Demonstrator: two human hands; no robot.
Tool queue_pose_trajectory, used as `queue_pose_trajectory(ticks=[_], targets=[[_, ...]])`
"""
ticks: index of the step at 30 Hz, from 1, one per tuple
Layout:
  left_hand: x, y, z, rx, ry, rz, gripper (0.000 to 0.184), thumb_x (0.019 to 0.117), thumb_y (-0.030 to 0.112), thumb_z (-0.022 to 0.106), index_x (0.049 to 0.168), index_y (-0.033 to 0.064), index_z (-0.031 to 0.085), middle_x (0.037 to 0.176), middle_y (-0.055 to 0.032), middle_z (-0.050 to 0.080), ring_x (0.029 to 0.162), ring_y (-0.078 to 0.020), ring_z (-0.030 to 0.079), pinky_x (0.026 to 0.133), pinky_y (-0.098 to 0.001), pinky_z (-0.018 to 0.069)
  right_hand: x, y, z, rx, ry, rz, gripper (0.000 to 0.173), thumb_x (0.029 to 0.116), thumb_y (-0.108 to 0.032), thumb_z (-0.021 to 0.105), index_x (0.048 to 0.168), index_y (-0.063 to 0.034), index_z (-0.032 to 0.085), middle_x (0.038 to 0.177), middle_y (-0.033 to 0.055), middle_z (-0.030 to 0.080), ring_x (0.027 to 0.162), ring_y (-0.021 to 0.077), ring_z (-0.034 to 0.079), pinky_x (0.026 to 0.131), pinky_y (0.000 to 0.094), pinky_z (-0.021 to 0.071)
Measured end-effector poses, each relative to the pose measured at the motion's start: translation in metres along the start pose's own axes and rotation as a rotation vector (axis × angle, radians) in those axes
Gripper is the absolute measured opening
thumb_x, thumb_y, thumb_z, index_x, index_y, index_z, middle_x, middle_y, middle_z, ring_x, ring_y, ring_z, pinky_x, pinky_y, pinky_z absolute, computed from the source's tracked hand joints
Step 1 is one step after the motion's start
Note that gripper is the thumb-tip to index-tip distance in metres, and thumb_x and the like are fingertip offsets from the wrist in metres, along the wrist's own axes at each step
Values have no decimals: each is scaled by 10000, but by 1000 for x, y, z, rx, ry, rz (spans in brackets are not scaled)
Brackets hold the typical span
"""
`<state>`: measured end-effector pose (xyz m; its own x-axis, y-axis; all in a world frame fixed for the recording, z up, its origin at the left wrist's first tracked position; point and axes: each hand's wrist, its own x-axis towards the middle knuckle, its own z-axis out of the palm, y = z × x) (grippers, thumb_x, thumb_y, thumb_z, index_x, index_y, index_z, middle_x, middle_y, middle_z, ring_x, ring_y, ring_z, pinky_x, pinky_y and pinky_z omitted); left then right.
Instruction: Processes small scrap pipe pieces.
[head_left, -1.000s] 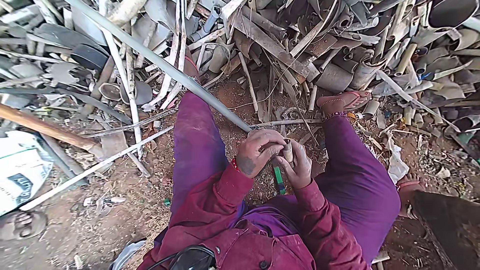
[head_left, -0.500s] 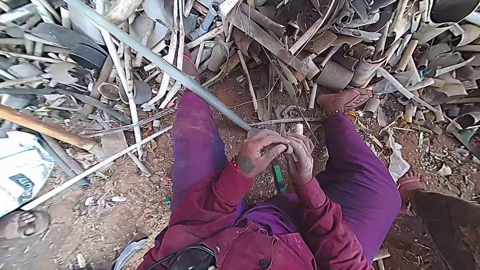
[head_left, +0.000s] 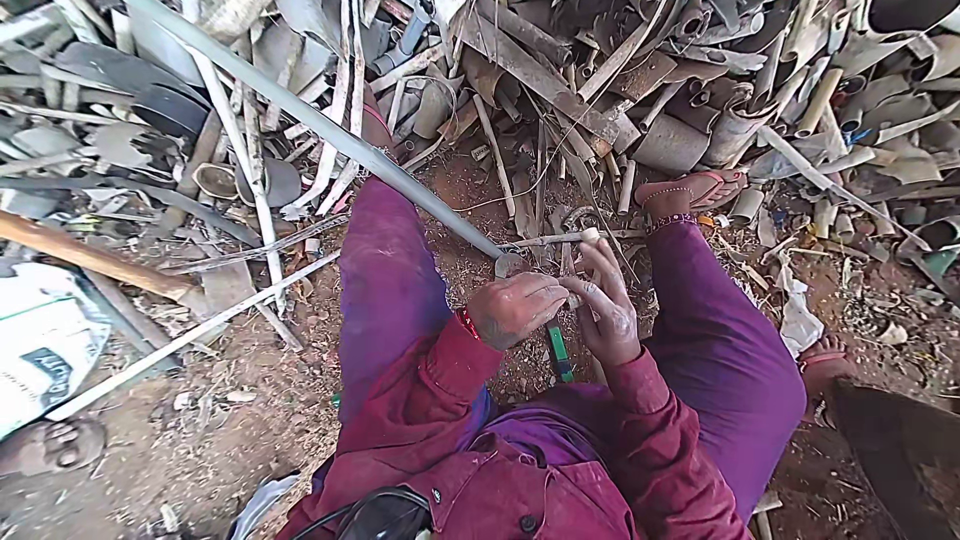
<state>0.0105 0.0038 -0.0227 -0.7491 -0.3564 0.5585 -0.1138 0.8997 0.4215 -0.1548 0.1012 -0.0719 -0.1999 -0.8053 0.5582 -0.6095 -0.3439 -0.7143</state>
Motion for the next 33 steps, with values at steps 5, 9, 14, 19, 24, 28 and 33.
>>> queue_pose_trajectory(ticks=[5, 9, 14, 19, 24, 28, 33], targets=[[0, 14, 22, 83, 112, 4, 139, 905, 61, 656, 867, -13, 767, 865, -134, 767, 818, -202, 762, 744, -263, 607, -3, -22, 6, 549, 171, 396, 373, 913, -88, 429, 1095, -106, 754, 1572, 110, 465, 1352, 171, 537, 1057, 347, 494], [-2, 20, 36, 73, 112, -15, 126, 899, 49, 659, 871, -15, 763, 873, -142, 767, 791, -207, 759, 720, -267, 606, -6, -33, 23, 950, 380, 535, 284, 848, -122, 476, 972, -184, 723, 1422, 59, 617, 1339, 182, 553, 1056, 350, 482], [2, 27, 39, -172, 61, -234, 175, 890, 78, 652, 927, -53, 761, 979, -176, 761, 909, -211, 755, 819, -273, 597, -7, -24, 22, 907, 416, 476, 304, 829, -54, 486, 919, -212, 730, 1489, 10, 566, 1296, 134, 578, 1035, 328, 499], [2, 32, 37, -72, 8, -261, 255, 909, 128, 608, 979, -82, 734, 954, -204, 756, 853, -266, 758, 766, -339, 607, -12, -21, 24, 841, 363, 404, 326, 875, -64, 485, 1024, -212, 735, 1554, 11, 501, 1422, 166, 468, 1131, 354, 433], [5, 35, 43, 258, 87, -167, 164, 892, 64, 606, 873, -52, 721, 822, -183, 746, 733, -273, 756, 640, -316, 605, -10, -19, 26, 1017, 369, 456, 210, 933, -340, 604, 1054, -210, 717, 1506, 54, 542, 1386, 175, 502, 1104, 348, 442], [0, 28, 44, 291, 38, -117, 140, 896, 26, 619, 889, -42, 742, 899, -183, 763, 824, -293, 771, 693, -335, 621, 6, -27, 14, 1222, 554, 847, 339, 1088, -252, 322, 1261, -50, 532, 1299, 84, 656, 1185, 168, 651, 1002, 334, 535], [-5, 30, 49, 66, -67, -93, 169, 910, 59, 628, 910, -41, 764, 982, -166, 771, 911, -285, 769, 791, -351, 622, 18, -21, 1, 1236, 653, 1175, 357, 1117, -136, 281, 1335, 41, 502, 978, 84, 712, 746, 108, 686, 685, 234, 579]])
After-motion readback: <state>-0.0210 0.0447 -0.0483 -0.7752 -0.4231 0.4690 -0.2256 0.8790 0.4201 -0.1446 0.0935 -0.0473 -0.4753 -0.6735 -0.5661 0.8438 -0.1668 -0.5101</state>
